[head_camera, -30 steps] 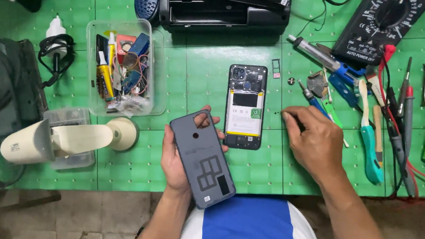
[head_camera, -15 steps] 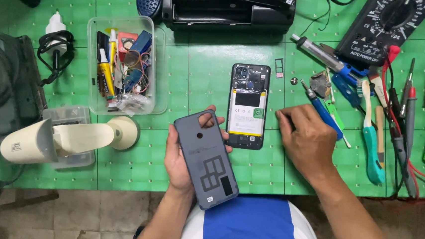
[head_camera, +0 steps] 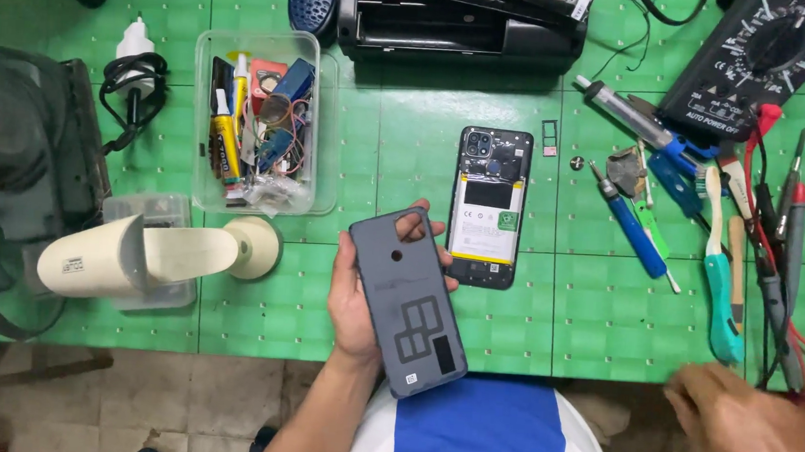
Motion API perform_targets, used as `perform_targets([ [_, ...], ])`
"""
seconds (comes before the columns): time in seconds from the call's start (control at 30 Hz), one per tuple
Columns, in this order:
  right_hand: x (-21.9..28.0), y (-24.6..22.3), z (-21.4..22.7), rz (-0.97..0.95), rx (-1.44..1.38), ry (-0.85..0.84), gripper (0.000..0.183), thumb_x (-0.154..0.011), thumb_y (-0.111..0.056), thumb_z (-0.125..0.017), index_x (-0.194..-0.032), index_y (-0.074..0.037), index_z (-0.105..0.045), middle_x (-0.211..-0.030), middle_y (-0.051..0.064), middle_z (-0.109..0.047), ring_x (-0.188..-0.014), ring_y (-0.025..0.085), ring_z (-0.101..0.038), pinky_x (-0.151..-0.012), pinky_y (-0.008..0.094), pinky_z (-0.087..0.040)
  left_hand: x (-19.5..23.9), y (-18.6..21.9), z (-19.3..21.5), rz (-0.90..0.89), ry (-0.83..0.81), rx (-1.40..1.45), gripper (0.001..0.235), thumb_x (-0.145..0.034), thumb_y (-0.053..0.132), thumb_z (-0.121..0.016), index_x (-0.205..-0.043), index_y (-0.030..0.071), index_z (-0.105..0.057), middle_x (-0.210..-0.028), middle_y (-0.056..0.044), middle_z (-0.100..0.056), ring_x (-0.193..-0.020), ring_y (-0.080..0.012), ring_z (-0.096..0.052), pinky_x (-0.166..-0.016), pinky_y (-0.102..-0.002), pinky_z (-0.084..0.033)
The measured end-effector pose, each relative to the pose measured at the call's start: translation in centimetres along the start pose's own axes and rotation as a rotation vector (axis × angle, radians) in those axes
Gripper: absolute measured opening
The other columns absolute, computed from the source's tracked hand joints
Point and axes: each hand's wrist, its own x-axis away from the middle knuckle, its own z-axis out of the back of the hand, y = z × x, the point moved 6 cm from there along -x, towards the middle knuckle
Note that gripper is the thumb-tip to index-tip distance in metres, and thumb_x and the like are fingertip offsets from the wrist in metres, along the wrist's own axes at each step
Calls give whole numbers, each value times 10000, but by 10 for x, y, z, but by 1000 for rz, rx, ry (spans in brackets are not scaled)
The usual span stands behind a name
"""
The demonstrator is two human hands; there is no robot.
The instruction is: Inspecting, cleaning, and testing a mobile phone on a repair workbench.
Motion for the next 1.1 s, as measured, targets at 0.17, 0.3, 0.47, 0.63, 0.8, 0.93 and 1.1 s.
perform_targets([
  [0.17,-5,52,-115,-51,-6,-99,423,-845,-331,-543,-1216,-497,-424,-1229,-188,-559,-1163,76,-692,-921,312,-611,-9,-1,-9,-8,-27,16,836,-1030,598,-368,-1537,-64,-422,-1336,-248,-564,-1035,-344,-637,-836,-515,-606],
  [0.3,-11,65,-137,-136,-63,306,482,-789,-644,-722,-696,-228,-497,-544,-56,-544,-530,61,-566,-685,209,-453,-16,-7,-14,9,-79,32,823,-1047,610,-359,-1518,-58,-457,-1375,-233,-550,-1075,-363,-622,-861,-543,-583],
  [0.47,12,21,1,-106,-479,604,193,-1085,-264,-614,-1101,-94,-705,-857,169,-667,-799,327,-651,-814,397,-524,-24,-12,-11,48,-93,63,798,-1071,636,-318,-1458,-34,-515,-1396,-246,-540,-1070,-362,-623,-865,-537,-587],
  [0.63,30,-44,120,168,-441,987,176,-1103,-12,-733,-1249,-65,-815,-1101,93,-769,-965,209,-729,-1004,310,-572,-30,-12,-15,68,-82,89,835,-1056,630,-353,-1521,-57,-442,-1353,-231,-554,-1041,-353,-630,-832,-503,-602],
  [0.8,0,-78,139,211,-285,1135,135,-1039,-173,-848,-1170,-142,-844,-966,-11,-801,-808,149,-727,-727,274,-562,-29,-8,-25,77,-139,113,862,-1073,650,-324,-1576,-47,-397,-1376,-245,-568,-1037,-348,-641,-847,-519,-599],
  [0.93,-5,-95,155,271,-389,1195,106,-1045,-108,-856,-1150,-98,-844,-1062,30,-800,-905,176,-731,-804,287,-570,-30,-2,-32,72,-158,103,864,-1095,638,-299,-1591,-63,-389,-1371,-272,-581,-1029,-362,-658,-836,-526,-611],
  [1.1,-17,-95,145,92,-207,1194,232,-1043,-346,-878,-1210,-197,-819,-1059,-13,-772,-893,140,-707,-671,238,-512,-30,-3,-38,121,-204,138,855,-1087,640,-315,-1667,13,-311,-1388,-288,-548,-1053,-394,-644,-833,-558,-590],
])
